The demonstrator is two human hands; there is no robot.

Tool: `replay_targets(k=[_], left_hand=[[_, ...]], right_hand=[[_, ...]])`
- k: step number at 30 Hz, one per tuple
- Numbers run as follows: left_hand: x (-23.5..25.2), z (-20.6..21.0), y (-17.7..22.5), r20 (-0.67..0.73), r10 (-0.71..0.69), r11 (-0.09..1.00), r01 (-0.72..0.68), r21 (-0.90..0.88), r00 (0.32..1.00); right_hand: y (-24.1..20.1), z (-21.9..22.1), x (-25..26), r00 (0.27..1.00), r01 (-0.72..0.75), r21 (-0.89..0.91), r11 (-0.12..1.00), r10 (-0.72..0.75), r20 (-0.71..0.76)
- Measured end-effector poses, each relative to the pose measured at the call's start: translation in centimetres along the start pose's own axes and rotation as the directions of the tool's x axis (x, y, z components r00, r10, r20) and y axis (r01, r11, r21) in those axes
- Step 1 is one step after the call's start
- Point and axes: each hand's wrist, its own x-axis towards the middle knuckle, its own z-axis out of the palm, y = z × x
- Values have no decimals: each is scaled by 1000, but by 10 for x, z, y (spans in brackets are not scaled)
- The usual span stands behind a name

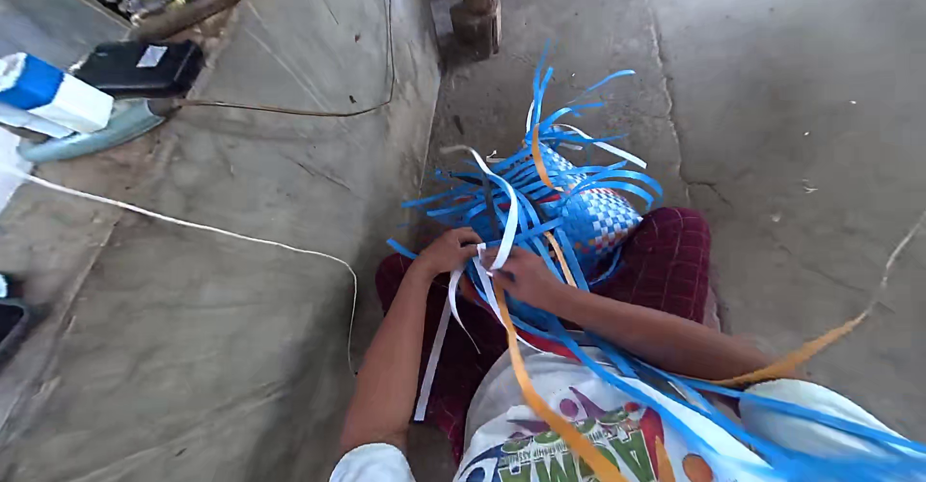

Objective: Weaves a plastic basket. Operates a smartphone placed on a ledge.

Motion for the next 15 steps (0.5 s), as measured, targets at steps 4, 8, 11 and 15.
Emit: replay_targets(k=[4, 8, 11, 15], left_hand=[[6, 2, -7, -25, -13, 989, 10, -144, 1000], [8, 4, -7, -72, -12, 992, 3, -128, 997], [9, 5, -2, -48, 12, 998, -15, -56, 999], [6, 1, 3, -74, 38, 989, -27, 146, 997]], right_hand=[[35, 18, -12, 941, 312, -304, 900, -337, -33], [20, -7, 5, 989, 124, 7, 992, -124, 77], [-4, -23, 32, 951, -256, -14, 967, 255, 174], [-8, -27, 53, 900, -357, -106, 928, 372, 228]])
